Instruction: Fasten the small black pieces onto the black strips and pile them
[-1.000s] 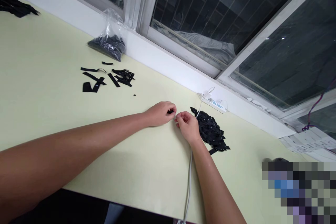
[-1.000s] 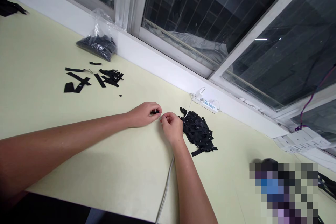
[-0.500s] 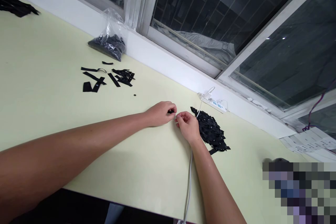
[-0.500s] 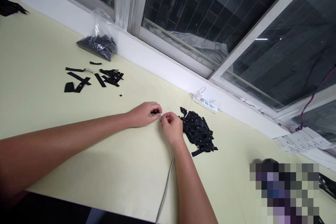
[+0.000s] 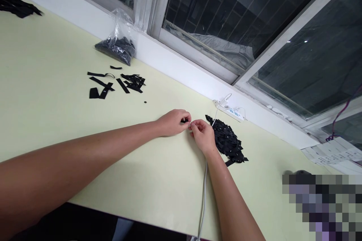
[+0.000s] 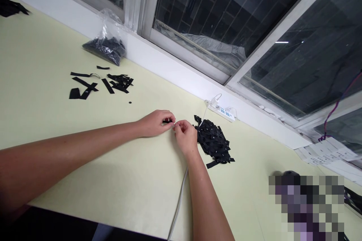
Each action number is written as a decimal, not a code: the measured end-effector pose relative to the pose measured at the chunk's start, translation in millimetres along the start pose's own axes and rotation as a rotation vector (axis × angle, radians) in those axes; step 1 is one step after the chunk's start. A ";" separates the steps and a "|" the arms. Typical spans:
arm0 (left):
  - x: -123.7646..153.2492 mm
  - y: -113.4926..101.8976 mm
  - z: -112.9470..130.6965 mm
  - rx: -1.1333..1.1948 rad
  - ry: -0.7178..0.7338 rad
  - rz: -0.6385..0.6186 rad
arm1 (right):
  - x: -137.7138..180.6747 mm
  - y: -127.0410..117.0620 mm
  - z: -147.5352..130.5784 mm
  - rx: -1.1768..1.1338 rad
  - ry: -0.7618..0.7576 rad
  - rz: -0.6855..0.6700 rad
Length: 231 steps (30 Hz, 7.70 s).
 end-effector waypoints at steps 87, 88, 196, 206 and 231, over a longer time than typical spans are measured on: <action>-4.7 7.9 -23.7 0.341 -0.150 0.068 | -0.1 -11.9 -1.5 -0.342 0.094 0.064; -4.8 8.5 -24.0 0.360 -0.150 0.068 | 0.6 -12.6 0.5 -0.357 0.122 0.072; -4.2 5.2 -26.4 0.575 -0.286 0.156 | 7.1 1.2 -1.1 -0.610 0.185 0.058; -5.2 4.6 -23.0 0.466 -0.211 0.149 | 4.5 4.0 -8.4 -0.456 0.096 0.011; 10.3 37.7 15.1 0.089 0.164 -0.256 | 3.2 -78.3 10.5 -0.249 -0.044 0.590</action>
Point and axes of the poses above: each hand's wrist, its own x-axis away from the middle knuckle, its own y-axis out of the palm, z = x × y, the point moved 10 cm from there along -x, towards the middle knuckle, and after that the axes turned 1 degree about -x, right-handed, at the moved point
